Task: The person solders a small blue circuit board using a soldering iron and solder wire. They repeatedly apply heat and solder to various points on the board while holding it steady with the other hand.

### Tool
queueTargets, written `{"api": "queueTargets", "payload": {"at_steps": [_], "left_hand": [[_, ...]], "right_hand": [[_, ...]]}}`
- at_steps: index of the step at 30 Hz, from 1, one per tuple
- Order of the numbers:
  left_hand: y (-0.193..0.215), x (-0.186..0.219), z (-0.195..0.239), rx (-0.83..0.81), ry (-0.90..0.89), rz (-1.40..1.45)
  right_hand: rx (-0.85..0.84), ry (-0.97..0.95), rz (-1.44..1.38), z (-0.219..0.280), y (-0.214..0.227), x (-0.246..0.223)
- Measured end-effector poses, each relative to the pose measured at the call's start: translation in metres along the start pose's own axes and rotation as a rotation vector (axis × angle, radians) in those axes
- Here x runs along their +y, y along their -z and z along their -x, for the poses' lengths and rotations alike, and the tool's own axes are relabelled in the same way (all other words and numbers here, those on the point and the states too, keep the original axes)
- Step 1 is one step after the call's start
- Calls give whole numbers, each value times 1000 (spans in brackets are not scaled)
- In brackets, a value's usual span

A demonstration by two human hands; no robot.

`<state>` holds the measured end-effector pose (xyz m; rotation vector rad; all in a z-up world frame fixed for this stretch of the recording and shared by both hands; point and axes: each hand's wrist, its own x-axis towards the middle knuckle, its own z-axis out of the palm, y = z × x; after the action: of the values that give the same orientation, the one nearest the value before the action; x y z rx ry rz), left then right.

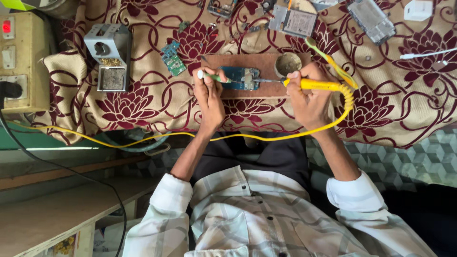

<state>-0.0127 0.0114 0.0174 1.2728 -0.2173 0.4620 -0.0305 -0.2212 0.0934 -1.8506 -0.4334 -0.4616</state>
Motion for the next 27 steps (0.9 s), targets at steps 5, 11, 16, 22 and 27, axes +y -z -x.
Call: {"api": "queueTargets", "payload": {"at_steps": [5, 11, 16, 22, 27], "left_hand": [[1, -1, -3, -8, -31, -53], [6, 5, -6, -119, -23, -38], [9, 11, -7, -173, -77, -180], [7, 8, -3, -132, -118, -252], [3, 1, -3, -85, -79, -156]], "right_hand": [[-5, -65, -48, 2, 0, 2], [-15, 26, 41, 4, -1, -2], [19, -74, -13, 0, 2, 1], [-4, -28, 25, 3, 1, 4], [-6, -68, -46, 2, 3, 9]]}}
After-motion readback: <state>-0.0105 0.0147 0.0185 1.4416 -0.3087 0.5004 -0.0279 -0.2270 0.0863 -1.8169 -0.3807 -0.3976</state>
